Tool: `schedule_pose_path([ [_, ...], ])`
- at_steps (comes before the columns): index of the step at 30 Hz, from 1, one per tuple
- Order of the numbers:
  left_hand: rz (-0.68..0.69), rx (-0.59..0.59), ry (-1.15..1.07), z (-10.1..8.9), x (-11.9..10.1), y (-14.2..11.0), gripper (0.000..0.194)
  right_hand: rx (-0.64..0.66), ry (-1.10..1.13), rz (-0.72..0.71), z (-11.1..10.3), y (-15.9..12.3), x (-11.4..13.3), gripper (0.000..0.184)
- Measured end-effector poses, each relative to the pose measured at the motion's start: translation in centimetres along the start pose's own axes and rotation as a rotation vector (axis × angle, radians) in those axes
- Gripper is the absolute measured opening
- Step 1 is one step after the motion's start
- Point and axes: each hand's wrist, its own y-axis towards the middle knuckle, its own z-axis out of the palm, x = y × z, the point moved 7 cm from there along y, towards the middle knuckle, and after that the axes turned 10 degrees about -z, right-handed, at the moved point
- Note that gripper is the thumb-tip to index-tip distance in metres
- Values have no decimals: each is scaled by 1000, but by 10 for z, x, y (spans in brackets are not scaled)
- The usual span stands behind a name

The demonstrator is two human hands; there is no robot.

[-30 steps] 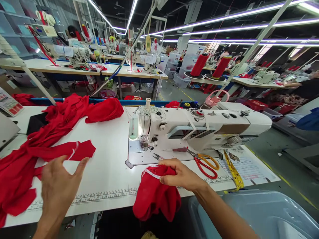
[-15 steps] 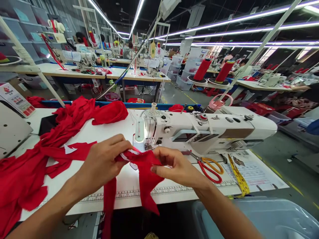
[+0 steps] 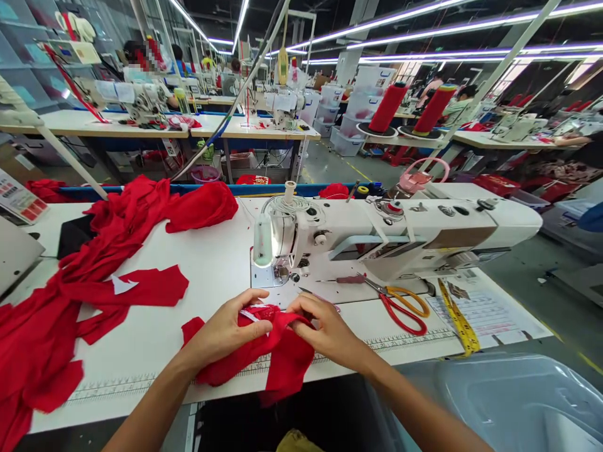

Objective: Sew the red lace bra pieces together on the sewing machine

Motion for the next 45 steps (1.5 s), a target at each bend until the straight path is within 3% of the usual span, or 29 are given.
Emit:
schedule_pose_path([
  [3, -14, 87, -84, 9, -2, 8, 28, -15, 21, 2, -7, -1, 3, 14],
  [6, -24, 145, -244, 11, -3, 10, 24, 61, 183, 100, -10, 0, 2, 7],
  [9, -24, 142, -308, 9, -6, 9, 22, 115, 401, 142, -10, 2, 9, 25],
  [11, -24, 138, -290, 10, -7, 8, 22, 92, 421, 146, -10, 5, 14, 33],
  [19, -47, 244, -367, 20, -2, 8, 21, 38, 177, 103, -3, 10, 19, 29],
  [26, -90, 246, -399, 24, 1, 10, 23, 26, -61, -180, -6, 9, 35, 23],
  [31, -78, 242, -390, 24, -1, 9, 25, 7, -222, -255, -6, 8, 38, 17],
  [39, -106, 232, -415, 24, 0, 9, 22, 37, -122, -154, -3, 9, 30, 17],
  [45, -78, 237, -379, 17, 1, 14, 27, 94, 314, 122, 6, 9, 7, 24],
])
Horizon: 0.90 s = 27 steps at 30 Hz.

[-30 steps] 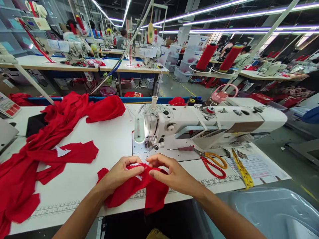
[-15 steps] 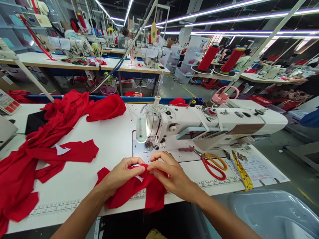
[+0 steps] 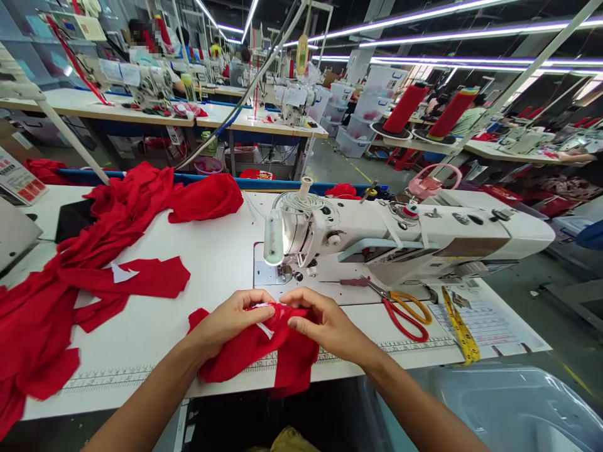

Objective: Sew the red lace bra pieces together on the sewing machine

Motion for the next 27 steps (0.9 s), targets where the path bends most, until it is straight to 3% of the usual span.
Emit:
schedule_pose_path([
  [2, 72, -116, 124, -9, -5, -3, 29, -49, 123, 58, -1, -1, -8, 29],
  [3, 143, -252, 219, -15, -9, -9, 30, -71, 173, 84, -1, -2, -12, 32],
  [5, 345, -630, 448, -22, -19, -32, 27, -119, 251, 127, -1, -4, -19, 38],
  [7, 558, -960, 694, -6, -20, -62, 20, -163, 279, 149, -1, -5, -23, 41],
  [9, 706, -1038, 980, 27, -9, -77, 16, -187, 279, 155, -1, -5, -25, 41],
  [12, 704, -1120, 1346, 52, 9, -82, 15, -187, 204, 112, 0, -3, -21, 36],
  [16, 690, -1324, 1552, 33, -6, -100, 19, -100, -115, -27, 12, -7, 7, 19],
  [19, 651, -1568, 1512, 11, -35, -127, 24, 149, -368, -250, 39, -21, 54, 23],
  [20, 659, -1560, 1433, 8, -43, -135, 27, 206, -449, -361, 46, -27, 74, 27],
  [21, 692, -1441, 1332, 10, -48, -138, 30, 185, -531, -485, 46, -33, 95, 26],
  [22, 723, -1218, 1218, 15, -50, -136, 33, 114, -582, -594, 41, -38, 115, 25],
  [24, 685, -651, 968, 37, -44, -126, 34, 16, -567, -700, 29, -41, 139, 30],
  [25, 623, -414, 846, 50, -37, -123, 33, 63, -494, -681, 25, -38, 141, 35],
  [27, 468, -141, 620, 66, -22, -122, 28, 317, -241, -505, 30, -31, 125, 53],
])
